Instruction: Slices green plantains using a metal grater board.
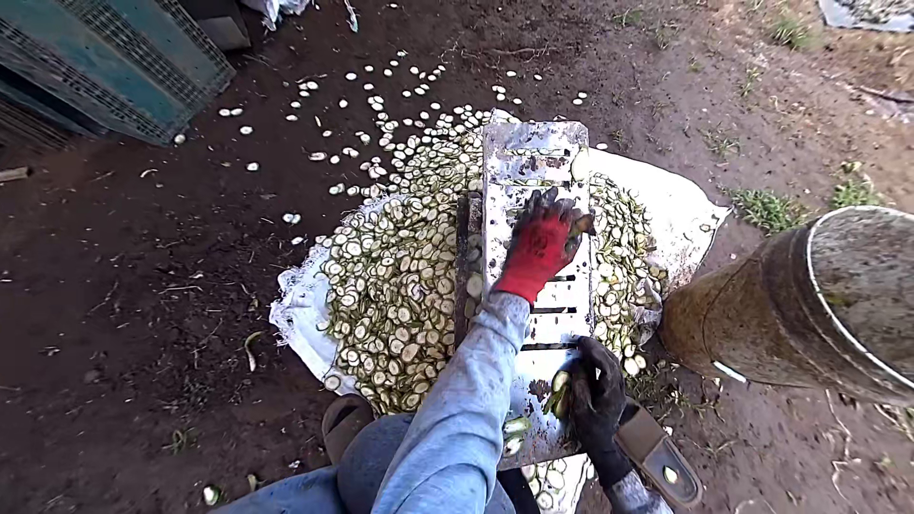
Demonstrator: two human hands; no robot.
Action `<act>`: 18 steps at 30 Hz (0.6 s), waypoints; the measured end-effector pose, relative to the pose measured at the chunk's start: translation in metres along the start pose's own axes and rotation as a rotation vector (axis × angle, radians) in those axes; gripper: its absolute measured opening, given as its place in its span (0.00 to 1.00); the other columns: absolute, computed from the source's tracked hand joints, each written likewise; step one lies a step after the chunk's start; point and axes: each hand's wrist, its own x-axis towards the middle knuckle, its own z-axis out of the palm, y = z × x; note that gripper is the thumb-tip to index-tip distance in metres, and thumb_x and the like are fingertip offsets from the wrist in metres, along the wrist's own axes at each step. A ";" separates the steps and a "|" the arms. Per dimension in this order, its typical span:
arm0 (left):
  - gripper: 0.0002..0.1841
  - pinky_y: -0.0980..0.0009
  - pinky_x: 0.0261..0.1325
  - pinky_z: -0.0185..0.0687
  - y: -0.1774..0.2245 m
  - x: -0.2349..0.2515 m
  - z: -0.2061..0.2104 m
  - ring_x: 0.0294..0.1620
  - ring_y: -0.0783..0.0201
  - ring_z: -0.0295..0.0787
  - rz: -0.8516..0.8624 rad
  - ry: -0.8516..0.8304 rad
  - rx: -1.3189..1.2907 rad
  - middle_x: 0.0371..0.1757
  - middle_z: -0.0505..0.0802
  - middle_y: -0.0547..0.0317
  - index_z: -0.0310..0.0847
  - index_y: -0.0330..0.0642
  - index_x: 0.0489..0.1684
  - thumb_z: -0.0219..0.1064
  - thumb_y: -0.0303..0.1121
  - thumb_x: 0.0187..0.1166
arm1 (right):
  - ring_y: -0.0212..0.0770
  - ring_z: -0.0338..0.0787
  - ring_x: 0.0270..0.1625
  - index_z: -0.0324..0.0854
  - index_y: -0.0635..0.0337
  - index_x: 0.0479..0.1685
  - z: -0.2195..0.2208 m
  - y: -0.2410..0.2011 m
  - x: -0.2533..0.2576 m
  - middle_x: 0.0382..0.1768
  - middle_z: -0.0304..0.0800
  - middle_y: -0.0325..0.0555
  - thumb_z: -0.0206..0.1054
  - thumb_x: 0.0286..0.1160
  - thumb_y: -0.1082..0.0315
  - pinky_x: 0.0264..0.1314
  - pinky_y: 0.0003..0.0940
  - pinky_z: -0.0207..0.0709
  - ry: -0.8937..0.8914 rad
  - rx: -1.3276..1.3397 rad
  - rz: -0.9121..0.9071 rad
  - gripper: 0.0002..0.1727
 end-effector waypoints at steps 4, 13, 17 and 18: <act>0.28 0.40 0.89 0.55 0.027 -0.041 -0.011 0.88 0.36 0.62 -0.130 -0.044 -0.004 0.83 0.76 0.38 0.77 0.41 0.78 0.71 0.40 0.78 | 0.40 0.83 0.74 0.84 0.71 0.61 -0.004 -0.001 -0.003 0.64 0.89 0.55 0.62 0.75 0.69 0.81 0.33 0.72 -0.006 -0.029 0.032 0.19; 0.30 0.41 0.91 0.48 0.034 -0.071 0.014 0.88 0.39 0.66 0.014 0.038 -0.029 0.82 0.80 0.44 0.79 0.40 0.79 0.72 0.34 0.73 | 0.37 0.84 0.72 0.83 0.65 0.63 -0.003 0.002 0.002 0.65 0.89 0.50 0.62 0.78 0.68 0.79 0.31 0.75 -0.005 0.037 0.000 0.18; 0.30 0.43 0.95 0.29 0.025 0.003 0.000 0.96 0.47 0.46 -0.083 -0.091 0.010 0.91 0.68 0.50 0.72 0.44 0.85 0.67 0.37 0.80 | 0.40 0.84 0.72 0.83 0.70 0.62 -0.003 0.001 0.002 0.63 0.90 0.55 0.62 0.76 0.69 0.80 0.33 0.74 -0.002 0.000 0.008 0.20; 0.30 0.43 0.95 0.30 0.032 -0.010 0.002 0.96 0.46 0.48 -0.090 -0.063 0.005 0.90 0.70 0.48 0.73 0.43 0.84 0.68 0.38 0.80 | 0.40 0.84 0.72 0.83 0.71 0.62 -0.005 0.001 0.001 0.63 0.89 0.56 0.62 0.75 0.69 0.80 0.32 0.74 -0.005 0.004 0.009 0.20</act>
